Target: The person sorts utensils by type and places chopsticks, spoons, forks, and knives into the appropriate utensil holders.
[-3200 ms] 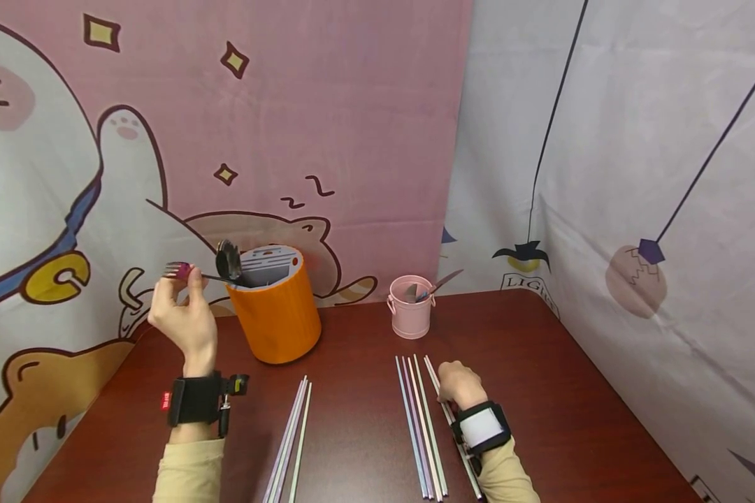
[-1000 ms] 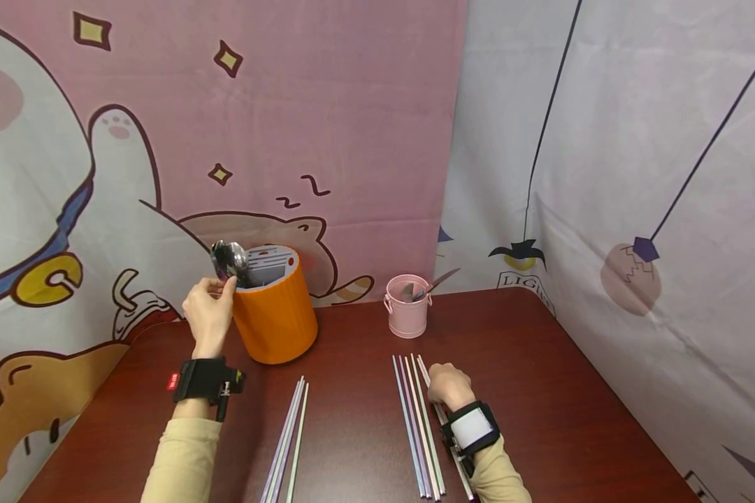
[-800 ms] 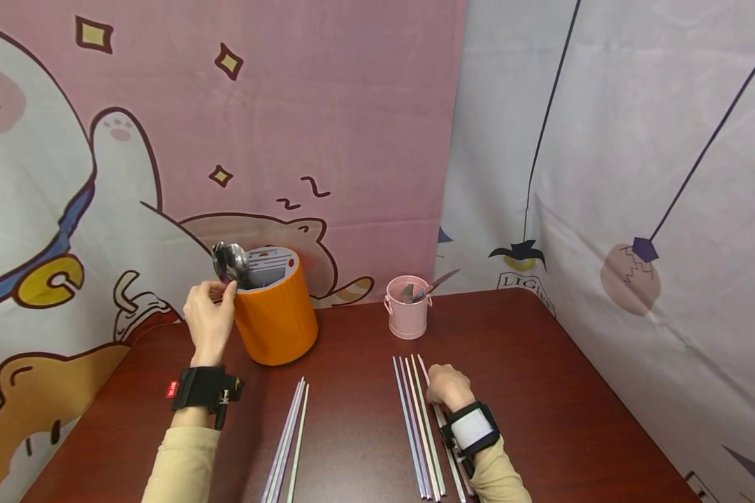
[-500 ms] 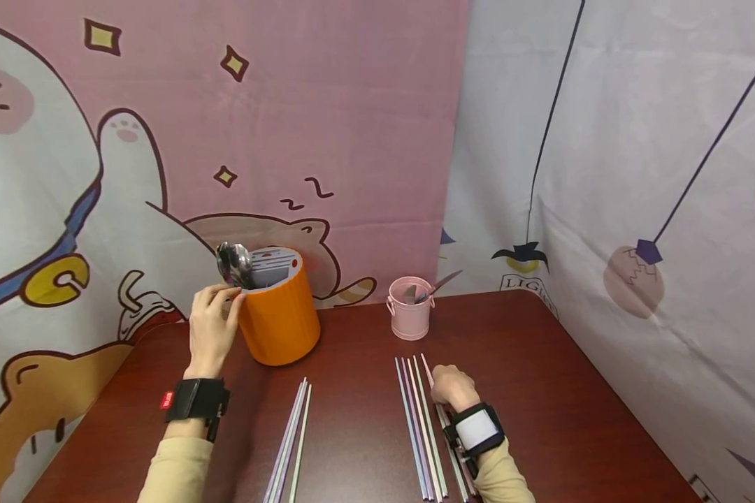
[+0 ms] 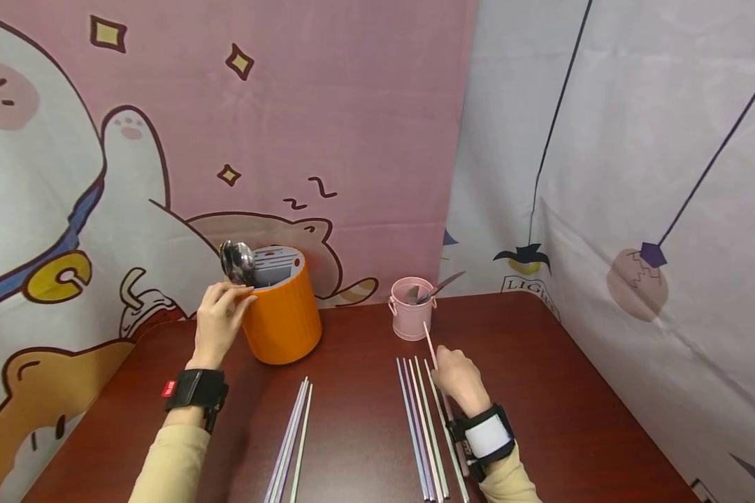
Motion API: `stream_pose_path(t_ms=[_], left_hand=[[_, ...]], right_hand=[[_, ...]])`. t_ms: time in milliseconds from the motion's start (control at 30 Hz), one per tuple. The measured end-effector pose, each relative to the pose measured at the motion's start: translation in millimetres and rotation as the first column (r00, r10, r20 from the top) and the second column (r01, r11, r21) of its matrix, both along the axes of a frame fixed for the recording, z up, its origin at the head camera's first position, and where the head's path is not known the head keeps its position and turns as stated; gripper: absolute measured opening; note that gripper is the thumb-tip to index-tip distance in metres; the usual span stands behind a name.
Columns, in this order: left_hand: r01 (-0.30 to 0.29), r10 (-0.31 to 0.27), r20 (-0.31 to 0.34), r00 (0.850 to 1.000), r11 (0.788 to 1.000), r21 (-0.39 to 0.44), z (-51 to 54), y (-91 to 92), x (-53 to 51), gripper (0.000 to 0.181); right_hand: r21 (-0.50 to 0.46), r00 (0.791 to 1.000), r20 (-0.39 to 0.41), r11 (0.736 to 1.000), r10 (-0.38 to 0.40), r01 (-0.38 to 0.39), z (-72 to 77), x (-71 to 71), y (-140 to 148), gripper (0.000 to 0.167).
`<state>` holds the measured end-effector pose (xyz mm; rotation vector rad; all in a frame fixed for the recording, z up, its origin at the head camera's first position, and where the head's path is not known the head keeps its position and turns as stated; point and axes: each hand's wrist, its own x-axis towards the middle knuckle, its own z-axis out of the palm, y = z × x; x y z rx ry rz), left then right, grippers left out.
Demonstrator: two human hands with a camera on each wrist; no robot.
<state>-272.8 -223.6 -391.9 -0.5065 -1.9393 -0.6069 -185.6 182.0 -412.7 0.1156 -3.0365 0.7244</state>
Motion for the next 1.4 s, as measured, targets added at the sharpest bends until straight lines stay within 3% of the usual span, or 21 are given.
stream_pose_path(t_ms=[100, 167, 267, 333, 433, 600, 667, 733, 833, 900, 1033, 1200, 1400], left_hand=[[-0.002, 0.002, -0.006, 1.000, 1.000, 0.011, -1.5, 1.4, -1.6, 0.017], [-0.004, 0.004, -0.012, 1.000, 1.000, 0.015, -2.5, 2.5, -2.8, 0.016], [-0.004, 0.004, -0.015, 1.000, 1.000, 0.021, -3.0, 4.2, -3.8, 0.016], [-0.006, 0.006, -0.010, 1.000, 1.000, 0.021, -2.8, 5.2, -3.9, 0.016], [-0.006, 0.006, 0.002, 1.000, 1.000, 0.029, -2.5, 6.2, -3.0, 0.016], [0.003, -0.003, 0.001, 1.000, 0.999, 0.039, -2.8, 6.7, -3.1, 0.014], [0.001, -0.001, -0.015, 1.000, 0.999, 0.032, -3.5, 6.8, -3.7, 0.014], [0.000, 0.000, -0.029, 1.000, 1.000, 0.024, -4.4, 6.7, -4.4, 0.014], [0.002, -0.001, -0.032, 1.000, 1.000, 0.031, -4.8, 6.6, -4.4, 0.015], [0.004, -0.003, -0.022, 1.000, 0.999, 0.039, -4.7, 6.4, -4.1, 0.015], [-0.006, 0.006, 0.003, 1.000, 0.999, 0.046, -3.8, 5.6, -2.1, 0.015], [-0.016, 0.017, -0.011, 1.000, 0.999, 0.043, -3.3, 4.3, -0.5, 0.014], [-0.008, 0.010, -0.044, 0.999, 0.999, 0.051, -2.3, 4.3, -1.6, 0.014]], right_hand=[[-0.076, 0.991, -0.136, 0.997, 0.009, -0.020, 17.8, 9.4, -11.8, 0.010], [-0.123, 0.966, -0.257, 0.991, 0.023, -0.057, 31.6, 15.6, -23.3, 0.010], [-0.197, 0.895, -0.442, 0.967, 0.057, -0.159, 52.5, 21.1, -42.6, 0.010], [-0.253, 0.831, -0.554, 0.939, 0.056, -0.232, 66.5, 19.9, -56.2, 0.010], [-0.368, 0.734, -0.679, 0.865, 0.000, -0.340, 87.1, 10.0, -77.1, 0.009], [-0.515, 0.601, -0.788, 0.677, -0.133, -0.526, 111.9, -22.2, -112.9, 0.011], [-0.533, 0.569, -0.807, 0.612, -0.159, -0.584, 116.5, -36.2, -126.4, 0.012], [-0.527, 0.546, -0.821, 0.585, -0.166, -0.616, 119.1, -49.6, -139.0, 0.013], [-0.513, 0.542, -0.828, 0.590, -0.147, -0.624, 120.0, -67.7, -155.7, 0.014], [-0.492, 0.548, -0.828, 0.621, -0.118, -0.610, 119.0, -77.8, -165.1, 0.015], [-0.442, 0.583, -0.811, 0.690, -0.034, -0.574, 115.2, -91.5, -179.6, 0.014], [-0.400, 0.669, -0.739, 0.744, 0.085, -0.536, 110.6, -100.7, -191.7, 0.011], [-0.398, 0.769, -0.624, 0.790, 0.141, -0.468, 102.4, -107.8, -201.2, 0.012]])
